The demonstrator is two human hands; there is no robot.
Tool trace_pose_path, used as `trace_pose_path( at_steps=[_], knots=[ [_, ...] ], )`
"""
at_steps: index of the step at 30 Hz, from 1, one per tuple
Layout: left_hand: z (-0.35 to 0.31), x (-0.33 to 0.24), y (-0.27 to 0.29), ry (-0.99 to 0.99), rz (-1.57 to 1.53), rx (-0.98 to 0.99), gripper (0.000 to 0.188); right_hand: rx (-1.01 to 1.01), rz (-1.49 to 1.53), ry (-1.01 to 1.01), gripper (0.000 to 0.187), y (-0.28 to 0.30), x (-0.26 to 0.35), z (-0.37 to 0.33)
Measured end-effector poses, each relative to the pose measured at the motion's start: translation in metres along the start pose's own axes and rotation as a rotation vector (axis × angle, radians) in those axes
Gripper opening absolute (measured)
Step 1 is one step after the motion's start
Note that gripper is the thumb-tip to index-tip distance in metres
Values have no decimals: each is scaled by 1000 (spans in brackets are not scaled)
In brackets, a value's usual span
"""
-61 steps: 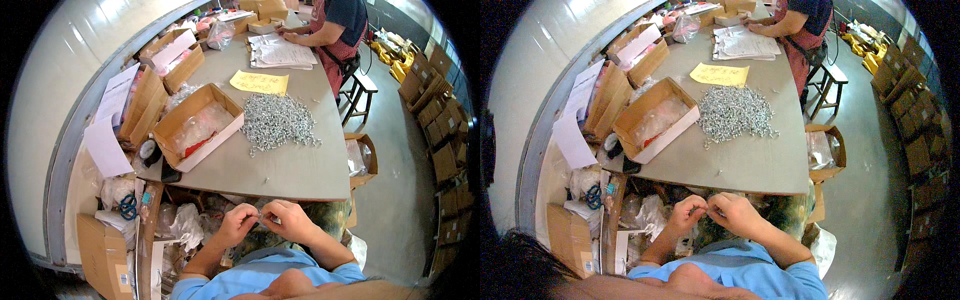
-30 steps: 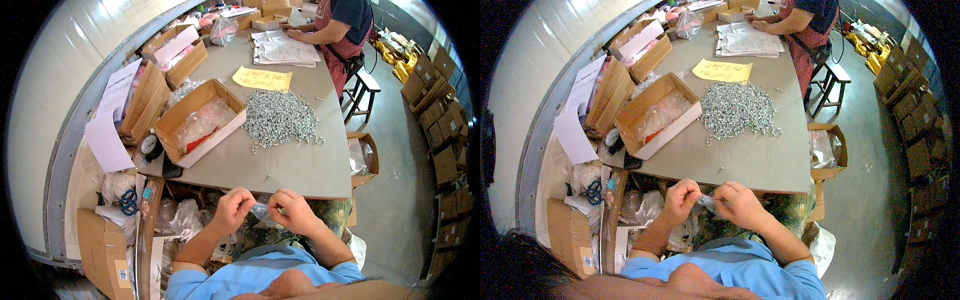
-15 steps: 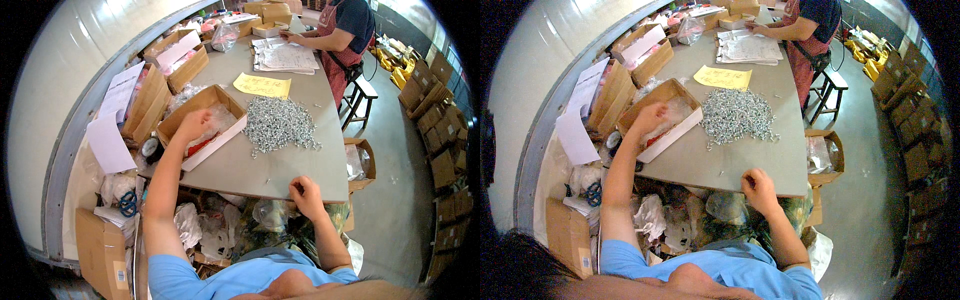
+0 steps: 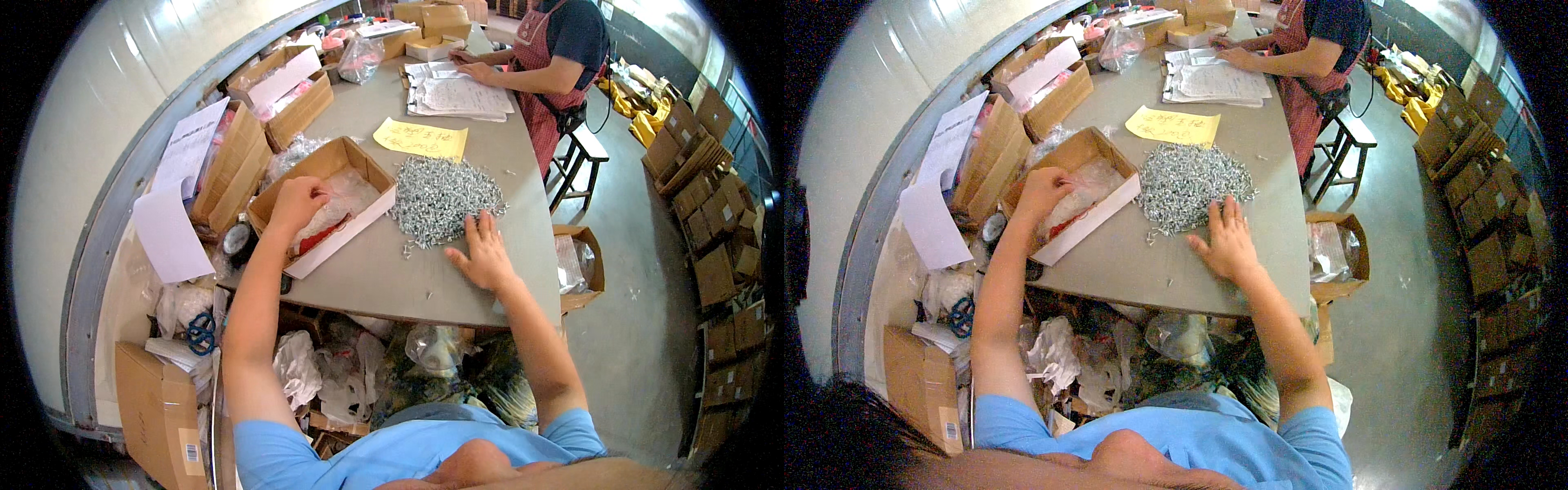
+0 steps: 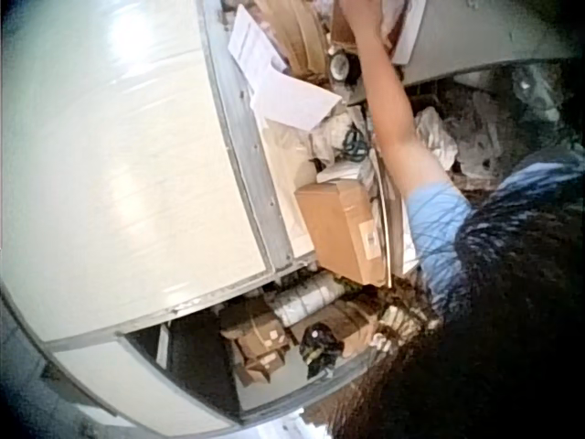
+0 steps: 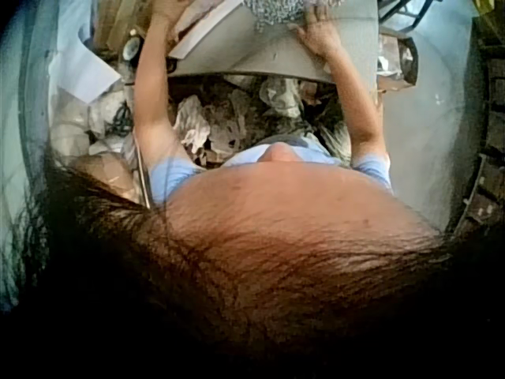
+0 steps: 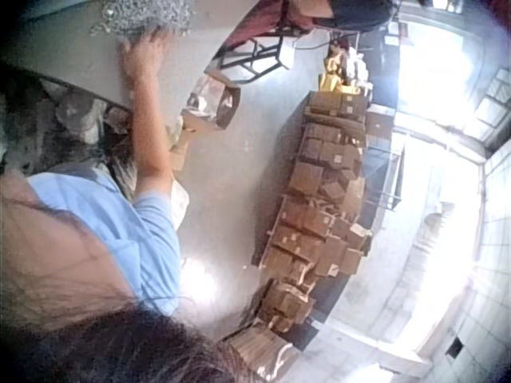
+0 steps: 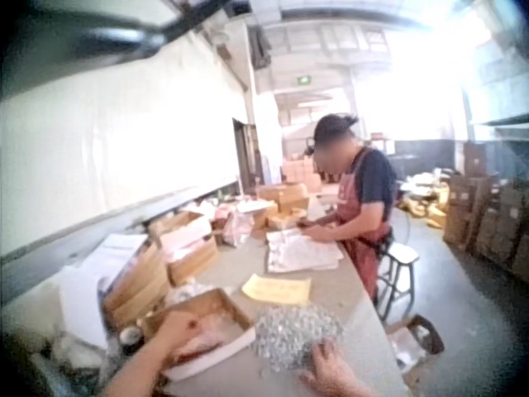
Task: The person pours small metal parts from a bowl onto a table and then picks them up by hand to place them into plastic bags.
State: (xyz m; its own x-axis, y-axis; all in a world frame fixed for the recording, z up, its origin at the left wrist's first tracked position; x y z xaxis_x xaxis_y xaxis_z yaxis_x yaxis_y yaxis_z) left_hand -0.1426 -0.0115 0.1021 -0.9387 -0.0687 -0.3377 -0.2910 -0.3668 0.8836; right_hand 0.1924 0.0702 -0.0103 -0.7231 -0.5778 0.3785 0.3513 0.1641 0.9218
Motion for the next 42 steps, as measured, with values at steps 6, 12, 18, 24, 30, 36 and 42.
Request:
trace_pose_path(
  at_steps=[6, 12, 18, 24, 30, 36, 42],
  knots=[
    [-36, -26, 21, 153, -259, -193, 15, 107, -100, 200, 86, -4, 40, -54],
    [-105, -66, 23, -151, -374, -191, 17, 15, -166, 11, 89, 0, 39, -91],
    [-176, -84, -24, 129, -911, 57, 10, 31, -71, 172, 77, -6, 54, -66],
    [-215, -80, -81, 530, -1207, 208, 23, 120, -2, 394, 57, -5, 56, -73],
    [-251, -82, -127, 595, -1210, 349, 19, 61, 504, 281, 68, 20, 40, -88],
    [-284, -98, -188, 563, -1124, 756, 23, 8, 544, 204, 64, 23, 38, -83],
    [-271, -139, -199, 376, -1227, 713, 46, -10, 449, 184, 47, 18, 32, -72]
  ],
)
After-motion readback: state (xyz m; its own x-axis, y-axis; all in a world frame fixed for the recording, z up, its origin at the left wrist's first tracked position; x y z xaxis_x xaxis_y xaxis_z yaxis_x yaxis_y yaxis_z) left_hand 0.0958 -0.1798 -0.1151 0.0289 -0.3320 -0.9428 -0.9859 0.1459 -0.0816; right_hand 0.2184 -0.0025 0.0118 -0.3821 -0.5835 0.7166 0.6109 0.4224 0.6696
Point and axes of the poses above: each hand's wrist, its own z-axis towards the middle knuckle, its own y-axis out of the back of the hand, x = y × z, the point moved 3 cm from there along z, towards the middle knuckle, and after that the axes turned 2 degrees about x, right-handed, at the moved point
